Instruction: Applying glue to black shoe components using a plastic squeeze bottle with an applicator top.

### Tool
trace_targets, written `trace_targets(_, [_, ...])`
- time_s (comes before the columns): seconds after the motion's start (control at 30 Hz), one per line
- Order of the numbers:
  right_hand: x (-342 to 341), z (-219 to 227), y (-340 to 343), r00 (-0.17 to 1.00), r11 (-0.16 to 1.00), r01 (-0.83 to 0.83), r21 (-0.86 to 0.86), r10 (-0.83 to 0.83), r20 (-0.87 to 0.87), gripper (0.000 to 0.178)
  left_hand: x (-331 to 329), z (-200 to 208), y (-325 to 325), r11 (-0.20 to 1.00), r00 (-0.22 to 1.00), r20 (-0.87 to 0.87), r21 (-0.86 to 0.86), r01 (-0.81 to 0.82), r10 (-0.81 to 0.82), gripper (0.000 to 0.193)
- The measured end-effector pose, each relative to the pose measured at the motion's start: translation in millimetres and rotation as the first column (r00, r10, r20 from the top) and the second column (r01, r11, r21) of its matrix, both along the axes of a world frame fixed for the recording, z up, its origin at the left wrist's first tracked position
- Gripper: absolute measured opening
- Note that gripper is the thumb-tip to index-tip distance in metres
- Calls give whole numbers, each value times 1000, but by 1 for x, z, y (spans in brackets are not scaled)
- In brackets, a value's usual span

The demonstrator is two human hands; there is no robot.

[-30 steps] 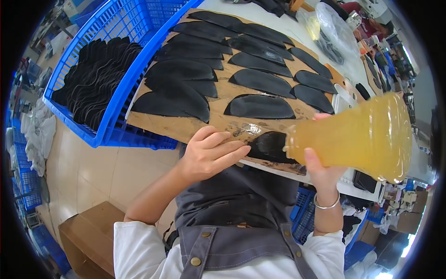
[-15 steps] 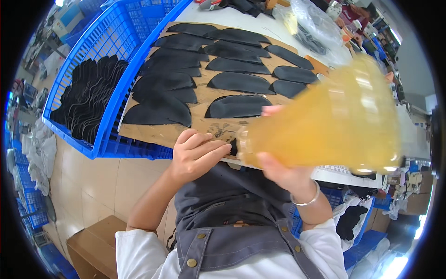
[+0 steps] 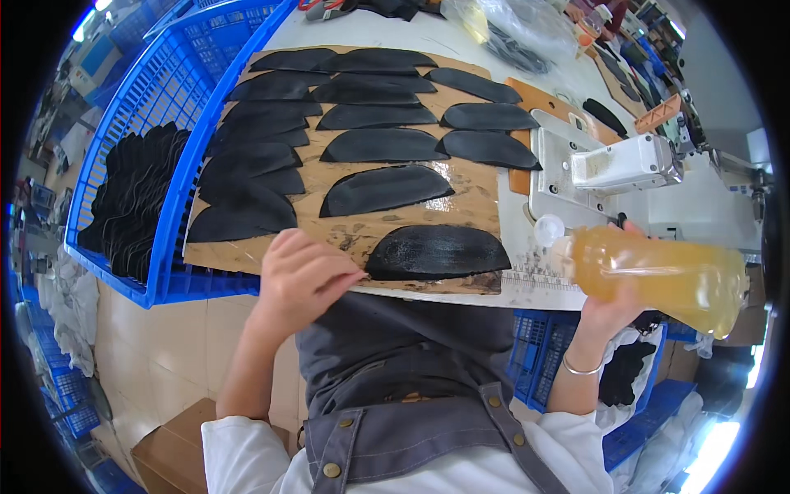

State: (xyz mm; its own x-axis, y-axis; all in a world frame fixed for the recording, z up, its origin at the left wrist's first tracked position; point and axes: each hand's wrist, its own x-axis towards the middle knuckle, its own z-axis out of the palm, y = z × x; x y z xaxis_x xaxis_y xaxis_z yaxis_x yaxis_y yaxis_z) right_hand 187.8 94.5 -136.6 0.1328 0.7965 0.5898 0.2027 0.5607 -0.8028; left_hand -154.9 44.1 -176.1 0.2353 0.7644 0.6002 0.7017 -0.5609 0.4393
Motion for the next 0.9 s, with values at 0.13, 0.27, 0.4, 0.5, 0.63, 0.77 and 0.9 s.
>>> trace_targets(0.13, [11,-6,-13,597,933,-344,109,307,-742,69,20,29,8,999,998,62,45,-10,7,22])
trace_targets(0.27, [2,-24,-22,203,807,-566,167,333,-921,70,72,48,27,981,982,-74,-95,169,-176,34])
trace_targets(0.4, [1,-36,-26,162,833,-549,64,181,-970,69,108,48,51,965,955,-177,-153,211,-237,44])
trace_targets(0.5, [5,-38,-28,39,751,-645,144,220,-975,70,116,43,62,936,911,-259,-234,262,-320,47])
trace_targets(0.63, [7,-46,-29,61,819,-569,73,131,-990,71,117,49,62,933,884,-339,-270,237,-323,46])
trace_targets(0.77, [4,-44,-28,93,826,-562,47,119,-988,72,115,49,56,941,895,-328,-254,224,-302,47])
trace_targets(0.9, [5,-46,-27,164,736,-660,149,335,-928,69,113,44,52,947,912,-298,-234,218,-284,48])
